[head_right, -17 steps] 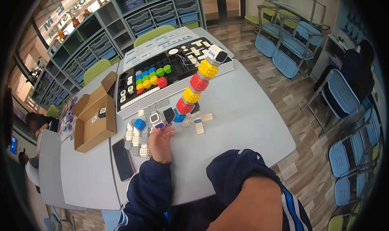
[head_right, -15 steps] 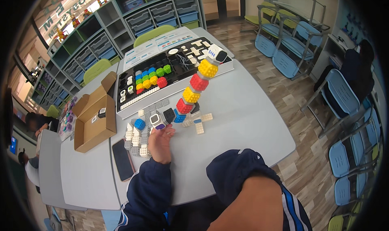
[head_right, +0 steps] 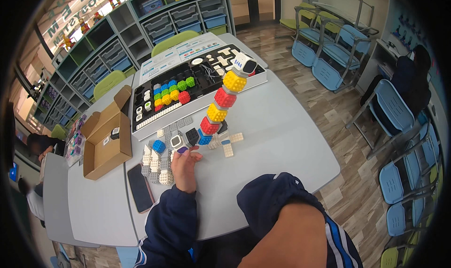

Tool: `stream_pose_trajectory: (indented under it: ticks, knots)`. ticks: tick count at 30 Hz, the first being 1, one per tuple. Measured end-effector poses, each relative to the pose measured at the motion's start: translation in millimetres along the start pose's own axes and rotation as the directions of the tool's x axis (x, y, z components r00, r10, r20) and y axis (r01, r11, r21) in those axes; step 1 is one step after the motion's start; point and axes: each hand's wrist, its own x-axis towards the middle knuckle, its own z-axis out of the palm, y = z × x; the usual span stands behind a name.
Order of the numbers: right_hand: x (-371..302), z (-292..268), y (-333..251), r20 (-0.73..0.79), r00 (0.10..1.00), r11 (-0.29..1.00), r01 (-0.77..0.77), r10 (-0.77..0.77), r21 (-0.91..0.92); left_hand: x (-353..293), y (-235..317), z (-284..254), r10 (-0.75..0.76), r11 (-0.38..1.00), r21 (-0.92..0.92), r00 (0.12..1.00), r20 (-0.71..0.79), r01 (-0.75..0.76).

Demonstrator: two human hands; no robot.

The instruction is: The person assembles a vertical tower using colorful interlocking blocks and white electronic modules. They repeatedly attach and detach modules to the tower, then place the completed structure on the table.

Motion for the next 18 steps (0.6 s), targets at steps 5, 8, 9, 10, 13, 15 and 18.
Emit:
stream_pose_trajectory:
  ticks: [5,8,9,10,13,15,18]
  knots:
    - [0.6,-1.2,-0.2,-0.01,1.0,1.0,0.007,-0.007,0.009,-1.3,1.6,1.3,0.055,0.996,0.074,0.998,0.016,-0.056]
    - [-0.4,-1.2,-1.1,-0.019,1.0,1.0,0.008,-0.008,-0.003,-1.1,0.9,2.2,0.06,0.997,0.046,0.998,0.016,-0.061]
    - [-0.9,-1.2,-1.4,-0.02,1.0,1.0,0.006,-0.007,-0.008,-1.5,2.2,3.4,0.061,0.997,0.046,0.998,0.018,-0.062]
    - [-1.1,-1.4,-1.3,-0.022,1.0,1.0,0.009,-0.01,-0.004,-1.7,3.4,4.7,0.062,0.997,0.046,0.998,0.021,-0.063]
    - [-1.1,-2.2,0.5,-0.021,1.0,1.0,0.017,-0.017,0.01,-2.2,7.1,4.9,0.086,0.994,0.062,0.996,0.027,-0.088]
    - [-1.4,-1.7,0.6,-0.015,1.0,1.0,0.013,-0.013,0.01,-1.8,9.4,6.6,0.118,0.99,0.071,0.993,0.018,-0.119]
    - [-1.6,-1.6,-1.2,-0.016,1.0,1.0,-0.014,0.014,0.004,0.7,15.1,12.4,0.18,0.981,0.076,0.984,-0.004,-0.18]
